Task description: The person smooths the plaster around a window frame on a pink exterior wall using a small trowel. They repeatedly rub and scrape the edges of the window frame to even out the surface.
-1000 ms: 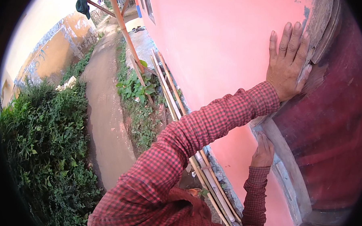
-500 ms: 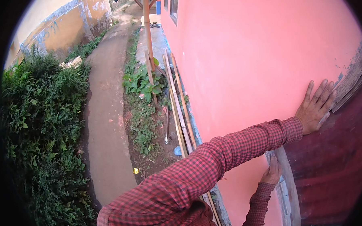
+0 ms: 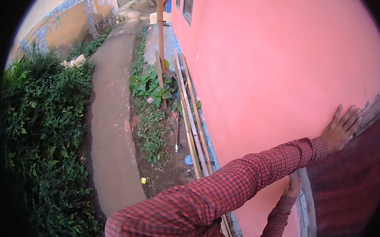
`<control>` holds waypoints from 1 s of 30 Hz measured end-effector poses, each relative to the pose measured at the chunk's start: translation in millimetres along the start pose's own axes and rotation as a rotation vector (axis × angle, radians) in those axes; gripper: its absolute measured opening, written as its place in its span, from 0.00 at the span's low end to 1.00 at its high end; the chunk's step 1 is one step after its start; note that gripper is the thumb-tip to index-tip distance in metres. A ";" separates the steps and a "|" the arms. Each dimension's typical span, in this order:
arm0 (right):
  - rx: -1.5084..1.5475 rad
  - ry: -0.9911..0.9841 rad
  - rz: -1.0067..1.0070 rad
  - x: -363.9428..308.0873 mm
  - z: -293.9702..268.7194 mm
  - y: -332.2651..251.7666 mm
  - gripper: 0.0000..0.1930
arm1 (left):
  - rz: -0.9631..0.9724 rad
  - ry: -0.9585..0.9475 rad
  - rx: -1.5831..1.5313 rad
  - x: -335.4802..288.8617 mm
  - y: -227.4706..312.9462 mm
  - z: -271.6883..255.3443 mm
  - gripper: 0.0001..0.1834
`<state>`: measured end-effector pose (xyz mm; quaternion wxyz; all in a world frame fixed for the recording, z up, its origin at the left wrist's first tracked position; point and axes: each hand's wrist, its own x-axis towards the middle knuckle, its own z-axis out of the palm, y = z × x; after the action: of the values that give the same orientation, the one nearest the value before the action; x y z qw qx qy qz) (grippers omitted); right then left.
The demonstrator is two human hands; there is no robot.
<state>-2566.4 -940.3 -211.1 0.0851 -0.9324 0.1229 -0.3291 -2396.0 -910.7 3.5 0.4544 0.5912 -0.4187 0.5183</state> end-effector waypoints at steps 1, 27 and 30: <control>-0.035 0.015 0.029 -9.0 -6.4 9.1 0.15 | -0.002 0.002 0.009 -1.3 -1.5 -0.9 0.39; 0.254 0.513 0.109 1.5 -96.4 -13.5 0.12 | -0.092 0.025 -0.059 -1.3 -2.2 4.2 0.33; 0.560 0.720 0.021 47.7 -106.7 -16.4 0.13 | -0.116 0.014 -0.088 -2.2 -0.9 4.0 0.33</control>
<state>-2595.4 -946.5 -96.8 0.2892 -0.6982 0.0603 -0.6521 -2394.5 -914.3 1.0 0.5122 0.5900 -0.4030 0.4765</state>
